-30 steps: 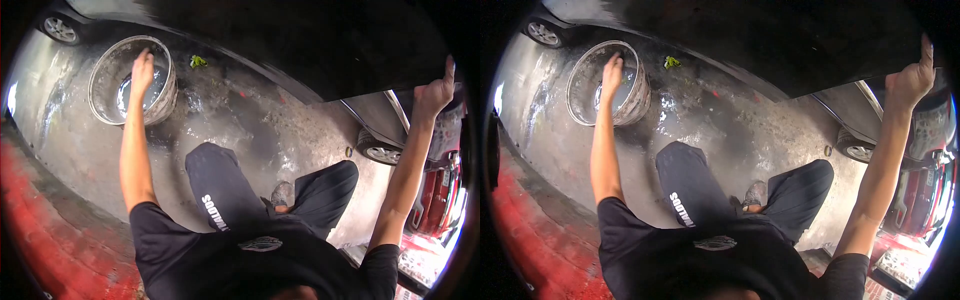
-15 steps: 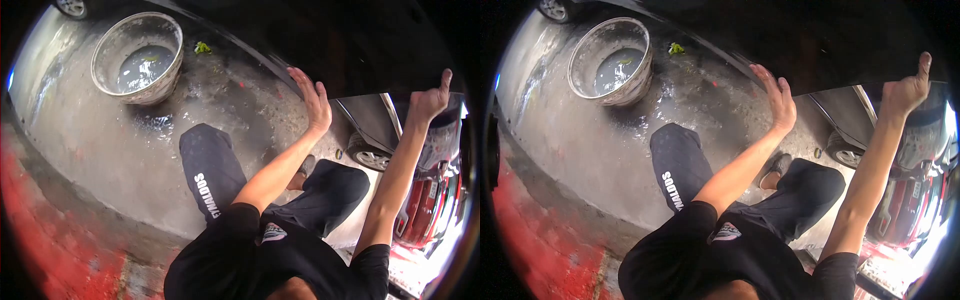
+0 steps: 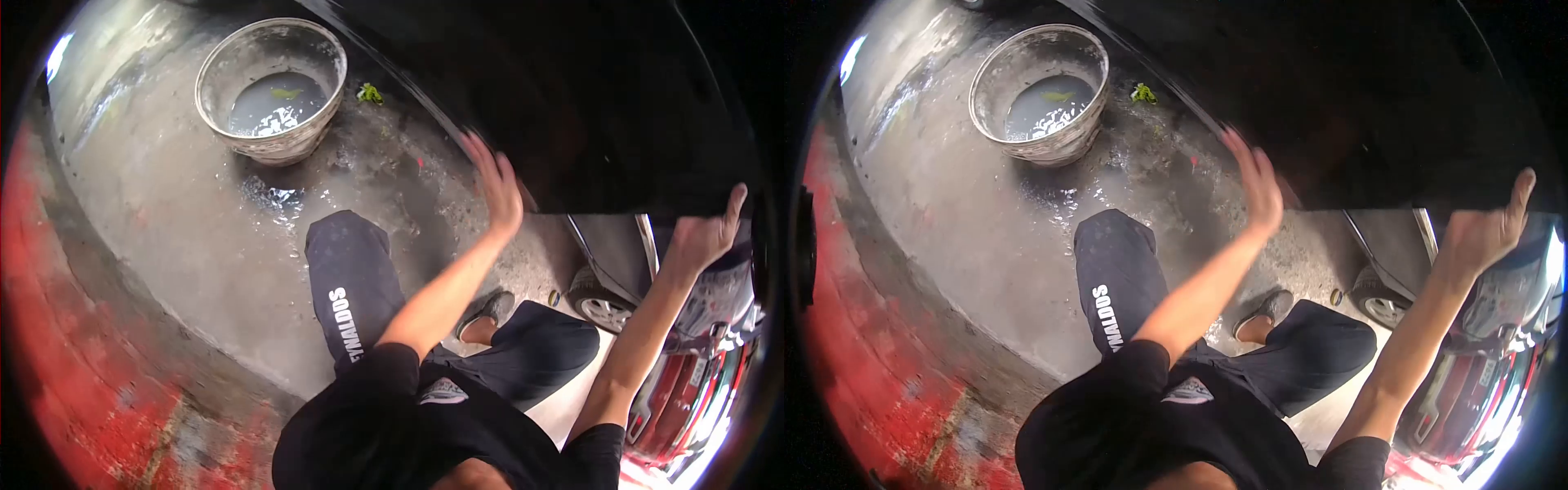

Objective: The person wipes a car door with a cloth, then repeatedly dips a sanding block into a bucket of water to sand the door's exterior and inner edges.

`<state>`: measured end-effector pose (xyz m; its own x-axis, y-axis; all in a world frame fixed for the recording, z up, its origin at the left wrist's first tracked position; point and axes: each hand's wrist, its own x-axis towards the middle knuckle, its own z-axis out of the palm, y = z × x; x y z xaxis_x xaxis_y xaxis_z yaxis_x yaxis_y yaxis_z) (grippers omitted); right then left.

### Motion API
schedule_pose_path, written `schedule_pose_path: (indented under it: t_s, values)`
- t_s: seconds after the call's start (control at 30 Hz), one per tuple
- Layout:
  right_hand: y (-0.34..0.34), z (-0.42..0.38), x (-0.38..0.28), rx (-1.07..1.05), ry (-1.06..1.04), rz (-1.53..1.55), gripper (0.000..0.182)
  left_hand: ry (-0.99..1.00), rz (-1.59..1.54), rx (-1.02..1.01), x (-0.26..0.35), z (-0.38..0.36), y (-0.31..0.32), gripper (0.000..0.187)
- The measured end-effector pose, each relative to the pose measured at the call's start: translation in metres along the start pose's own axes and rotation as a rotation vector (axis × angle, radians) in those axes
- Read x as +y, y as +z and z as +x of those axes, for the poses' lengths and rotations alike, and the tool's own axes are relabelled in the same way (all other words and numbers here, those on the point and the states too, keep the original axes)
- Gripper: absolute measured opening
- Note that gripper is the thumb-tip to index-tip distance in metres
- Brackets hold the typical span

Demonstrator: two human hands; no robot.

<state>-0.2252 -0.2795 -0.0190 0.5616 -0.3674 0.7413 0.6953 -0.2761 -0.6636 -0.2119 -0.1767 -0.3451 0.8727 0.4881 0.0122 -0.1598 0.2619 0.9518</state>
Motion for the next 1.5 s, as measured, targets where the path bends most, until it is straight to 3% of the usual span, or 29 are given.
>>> schedule_pose_path:
  t_s: [0.1, 0.23, 0.27, 0.33, 0.43, 0.47, 0.53, 0.63, 0.7, 0.8, 0.9, 1.03, 1.1, 1.13, 1.2, 1.23, 1.37, 1.5]
  values:
    - [0.035, -0.020, -0.024, 0.031, 0.145, 0.076, 0.046, 0.050, -0.012, 0.078, -0.017, 0.028, -0.010, 0.066]
    - [0.018, -0.003, -0.006, -0.042, 0.119, 0.022, 0.044, 0.084, -0.266, 0.077, -0.031, 0.196, -0.072, 0.065]
    - [0.013, 0.002, -0.002, -0.042, 0.127, 0.032, 0.044, 0.002, -0.207, 0.045, -0.020, 0.207, -0.085, 0.064]
    - [0.010, 0.005, 0.003, -0.045, 0.136, 0.056, 0.044, 0.135, -0.086, 0.088, -0.044, 0.187, -0.061, 0.065]
    - [0.007, 0.001, 0.001, -0.006, 0.086, -0.026, 0.046, 0.020, -0.052, -0.079, -0.055, 0.063, -0.031, 0.063]
    - [0.005, 0.001, -0.002, -0.016, 0.084, -0.029, 0.046, 0.016, -0.059, -0.073, -0.055, 0.059, -0.029, 0.063]
    - [0.001, 0.000, -0.006, -0.084, 0.148, 0.037, 0.048, -0.016, 0.000, -0.038, -0.057, 0.058, -0.027, 0.063]
    - [0.014, -0.002, -0.002, -0.006, 0.111, -0.030, 0.047, 0.069, -0.159, 0.091, -0.059, 0.164, -0.054, 0.064]
    - [0.011, 0.000, 0.005, 0.031, 0.072, -0.111, 0.047, 0.063, 0.026, 0.056, -0.061, 0.222, -0.082, 0.064]
    - [0.008, 0.005, 0.008, -0.001, 0.046, -0.061, 0.046, 0.094, -0.112, 0.096, -0.056, 0.170, -0.055, 0.064]
    - [0.015, -0.009, -0.002, 0.058, 0.024, -0.160, 0.046, -0.046, 0.017, 0.005, -0.056, 0.052, -0.020, 0.063]
    - [0.019, -0.014, -0.010, 0.039, 0.070, -0.132, 0.046, 0.026, -0.148, 0.172, -0.064, 0.142, -0.044, 0.064]
    - [0.035, -0.022, -0.011, 0.056, 0.076, -0.199, 0.046, 0.091, -0.210, 0.025, -0.029, 0.209, -0.104, 0.066]
    - [0.041, -0.023, -0.009, 0.078, 0.045, -0.197, 0.046, -0.010, -0.206, 0.044, -0.074, 0.259, -0.101, 0.065]
    - [0.040, -0.021, -0.005, 0.109, 0.012, -0.186, 0.047, 0.022, -0.386, 0.059, -0.069, 0.231, -0.081, 0.066]
    - [0.028, -0.015, -0.002, 0.081, -0.001, -0.183, 0.046, 0.021, -0.282, 0.131, -0.071, 0.194, -0.062, 0.066]
    - [-0.012, 0.005, -0.003, 0.003, 0.061, -0.146, 0.045, -0.203, -0.249, -0.017, -0.072, 0.021, -0.018, 0.063]
    - [0.007, -0.006, -0.007, 0.014, 0.029, -0.206, 0.046, -0.098, -0.336, 0.102, -0.047, 0.149, -0.062, 0.063]
